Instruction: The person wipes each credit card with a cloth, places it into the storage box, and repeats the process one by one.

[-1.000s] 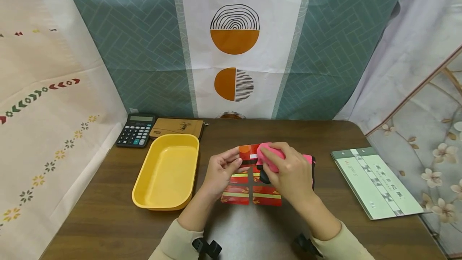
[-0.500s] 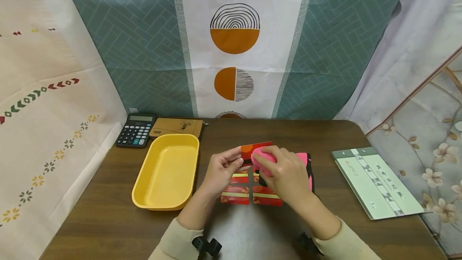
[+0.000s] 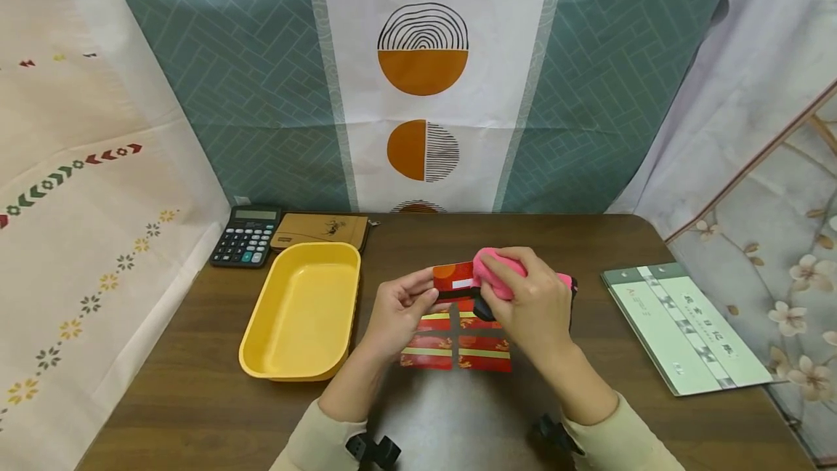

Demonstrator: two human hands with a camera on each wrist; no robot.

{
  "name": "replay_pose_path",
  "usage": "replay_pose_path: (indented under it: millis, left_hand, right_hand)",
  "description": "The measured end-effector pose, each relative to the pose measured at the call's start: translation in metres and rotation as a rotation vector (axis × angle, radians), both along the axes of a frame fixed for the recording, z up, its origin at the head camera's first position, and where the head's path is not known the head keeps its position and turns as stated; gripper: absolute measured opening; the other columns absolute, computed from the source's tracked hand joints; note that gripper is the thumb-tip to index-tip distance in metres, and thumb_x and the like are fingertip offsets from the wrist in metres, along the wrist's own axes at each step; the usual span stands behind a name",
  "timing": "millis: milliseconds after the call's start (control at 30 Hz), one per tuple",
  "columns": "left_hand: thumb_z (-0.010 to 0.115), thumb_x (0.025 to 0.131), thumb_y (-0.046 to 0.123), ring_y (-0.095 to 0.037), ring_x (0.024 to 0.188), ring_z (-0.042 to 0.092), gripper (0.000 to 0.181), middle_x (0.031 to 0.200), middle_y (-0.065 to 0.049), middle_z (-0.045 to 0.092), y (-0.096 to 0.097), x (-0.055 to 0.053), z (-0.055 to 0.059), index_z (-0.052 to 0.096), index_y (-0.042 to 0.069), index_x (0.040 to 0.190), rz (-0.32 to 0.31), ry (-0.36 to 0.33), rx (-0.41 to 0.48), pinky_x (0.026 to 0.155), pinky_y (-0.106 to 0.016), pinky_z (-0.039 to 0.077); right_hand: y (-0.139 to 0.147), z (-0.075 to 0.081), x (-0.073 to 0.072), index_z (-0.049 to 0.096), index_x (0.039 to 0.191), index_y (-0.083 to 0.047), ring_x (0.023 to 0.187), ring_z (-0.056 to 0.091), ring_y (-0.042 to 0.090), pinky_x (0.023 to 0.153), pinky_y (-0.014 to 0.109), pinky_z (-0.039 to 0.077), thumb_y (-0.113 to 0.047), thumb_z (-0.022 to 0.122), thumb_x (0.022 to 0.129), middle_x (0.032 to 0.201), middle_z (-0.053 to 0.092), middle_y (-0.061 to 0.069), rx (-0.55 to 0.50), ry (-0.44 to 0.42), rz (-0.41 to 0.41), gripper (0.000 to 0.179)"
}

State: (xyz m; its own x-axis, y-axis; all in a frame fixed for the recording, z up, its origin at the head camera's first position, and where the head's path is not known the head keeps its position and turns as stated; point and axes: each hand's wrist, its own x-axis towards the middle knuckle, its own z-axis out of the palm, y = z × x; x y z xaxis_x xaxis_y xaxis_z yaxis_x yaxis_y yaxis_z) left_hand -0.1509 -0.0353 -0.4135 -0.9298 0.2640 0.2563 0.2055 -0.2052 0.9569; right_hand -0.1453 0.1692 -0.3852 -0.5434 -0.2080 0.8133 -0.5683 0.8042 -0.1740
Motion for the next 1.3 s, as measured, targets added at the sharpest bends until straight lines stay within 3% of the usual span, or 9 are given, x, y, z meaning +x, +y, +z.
replay_pose_path:
  millis: [233,400,533,767,900,1033,1300]
  left_hand:
    - [0.057,0.098,-0.01,-0.042,0.106,0.068,0.04,0.125,-0.032,0.063,-0.005,0.002,0.001,0.054,-0.013,0.137,0.006,-0.062,0.049,0.086,-0.046,0.059]
    - [0.057,0.097,-0.011,-0.047,0.108,0.065,0.04,0.126,-0.034,0.062,-0.007,0.003,0.001,0.052,-0.017,0.136,0.031,-0.078,0.045,0.086,-0.047,0.058]
    - [0.06,0.097,-0.008,-0.037,0.104,0.07,0.042,0.123,-0.032,0.064,-0.008,0.003,0.002,0.053,-0.013,0.138,0.089,-0.072,-0.017,0.085,-0.043,0.06]
    - [0.057,0.097,-0.01,-0.027,0.095,0.073,0.053,0.112,-0.031,0.067,-0.01,-0.001,0.001,0.049,0.004,0.148,0.109,-0.037,0.017,0.083,-0.042,0.061]
    - [0.06,0.097,-0.008,-0.026,0.093,0.074,0.044,0.115,-0.026,0.069,-0.016,-0.003,0.001,0.056,-0.002,0.14,0.19,-0.071,-0.017,0.083,-0.038,0.061]
    - [0.064,0.097,-0.004,-0.023,0.091,0.074,0.035,0.117,-0.024,0.069,-0.024,-0.007,0.002,0.062,-0.009,0.131,0.306,-0.133,-0.021,0.084,-0.036,0.061]
    - [0.064,0.097,-0.003,-0.011,0.089,0.072,0.041,0.124,-0.023,0.06,-0.057,-0.021,0.01,0.057,-0.009,0.137,0.474,-0.23,0.016,0.084,-0.034,0.06]
  right_hand:
    - [-0.003,-0.007,0.007,0.079,0.109,-0.009,0.078,0.07,0.031,0.064,0.046,0.062,-0.016,0.089,0.071,0.102,0.069,0.012,0.054,-0.006,0.103,0.04]
    - [0.009,-0.013,0.007,0.08,0.109,-0.009,0.079,0.069,0.031,0.06,0.045,0.06,-0.012,0.09,0.068,0.102,0.069,0.011,0.001,-0.017,0.067,0.042]
    - [0.018,-0.017,0.006,0.079,0.108,-0.008,0.077,0.068,0.031,0.055,0.043,0.057,-0.012,0.087,0.07,0.101,0.069,0.012,-0.021,-0.014,0.045,0.039]
    - [0.025,-0.016,0.004,0.08,0.105,-0.008,0.077,0.069,0.028,0.052,0.045,0.056,-0.018,0.08,0.075,0.101,0.071,0.009,-0.12,0.026,0.046,0.032]
    - [0.03,-0.015,0.001,0.08,0.104,-0.009,0.076,0.07,0.029,0.053,0.048,0.057,-0.019,0.079,0.073,0.099,0.072,0.008,-0.177,0.071,0.048,0.033]
    - [0.034,-0.015,0.0,0.08,0.104,-0.009,0.078,0.07,0.028,0.056,0.05,0.059,-0.018,0.081,0.071,0.1,0.072,0.008,-0.204,0.059,0.048,0.034]
    - [0.04,-0.014,0.002,0.079,0.106,-0.007,0.08,0.069,0.028,0.062,0.048,0.06,-0.013,0.083,0.072,0.101,0.071,0.009,-0.208,-0.01,0.025,0.035]
